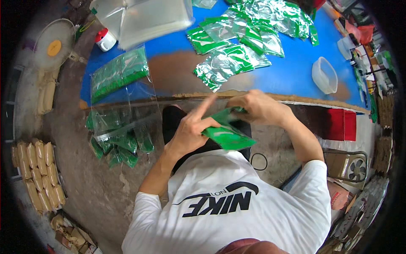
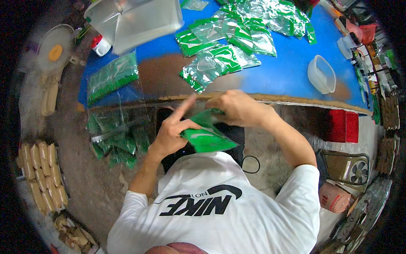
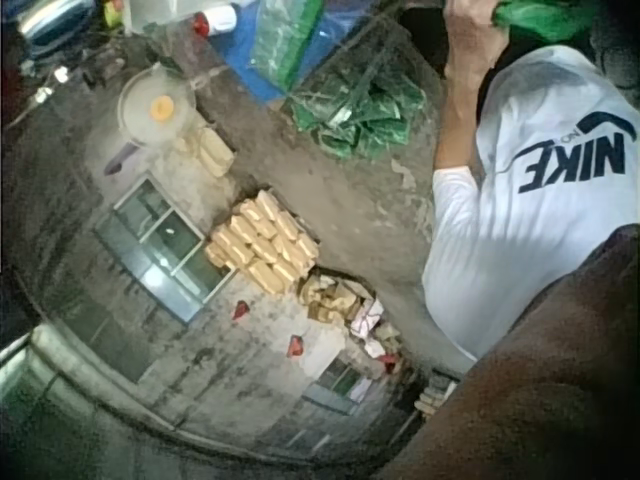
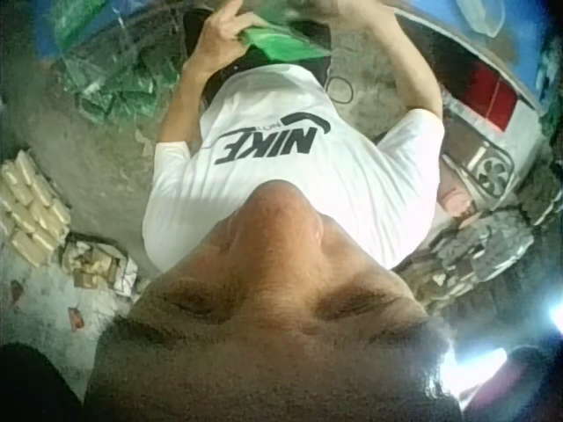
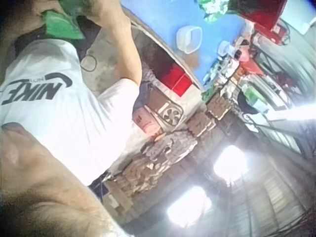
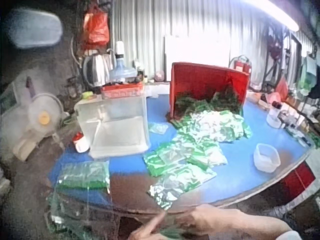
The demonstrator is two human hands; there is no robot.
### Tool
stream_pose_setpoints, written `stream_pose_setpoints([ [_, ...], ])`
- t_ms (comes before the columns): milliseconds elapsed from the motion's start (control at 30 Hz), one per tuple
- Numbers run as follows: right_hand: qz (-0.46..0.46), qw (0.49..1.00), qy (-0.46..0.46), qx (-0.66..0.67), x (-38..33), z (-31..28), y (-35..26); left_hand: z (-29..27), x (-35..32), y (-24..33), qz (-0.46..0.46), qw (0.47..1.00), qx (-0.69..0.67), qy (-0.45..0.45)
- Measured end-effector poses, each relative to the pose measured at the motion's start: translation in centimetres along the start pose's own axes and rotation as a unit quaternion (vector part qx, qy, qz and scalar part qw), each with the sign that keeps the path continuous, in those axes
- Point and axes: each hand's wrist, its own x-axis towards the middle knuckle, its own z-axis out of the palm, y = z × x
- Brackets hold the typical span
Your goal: Stacking and bagging green plastic bags in a manufacturing workshop.
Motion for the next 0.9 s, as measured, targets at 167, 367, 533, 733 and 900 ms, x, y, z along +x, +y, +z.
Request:
stream_pose_setpoints([
  [167,0.054,0.928,0.104,0.354,3.5,0.8,4.3,1.2,-2.7,-1.1,-0.209,0.957,-0.158,0.124],
  [367,-0.072,0.961,0.193,-0.185,6.6,7.6,5.8,5.3,-7.4,-5.1,-0.395,0.521,-0.697,0.294],
  [533,-0.111,0.991,0.044,-0.068,5.9,7.5,2.7,5.9,-4.3,-5.9,-0.382,0.495,-0.736,0.259],
  [733,0.038,0.961,0.239,-0.134,3.9,7.2,7.2,5.8,-5.6,-6.9,-0.383,0.667,-0.561,0.307],
  [900,-0.083,0.965,0.233,-0.091,2.5,9.8,6.6,3.7,-7.2,-8.2,-0.341,0.733,-0.545,0.221],
])
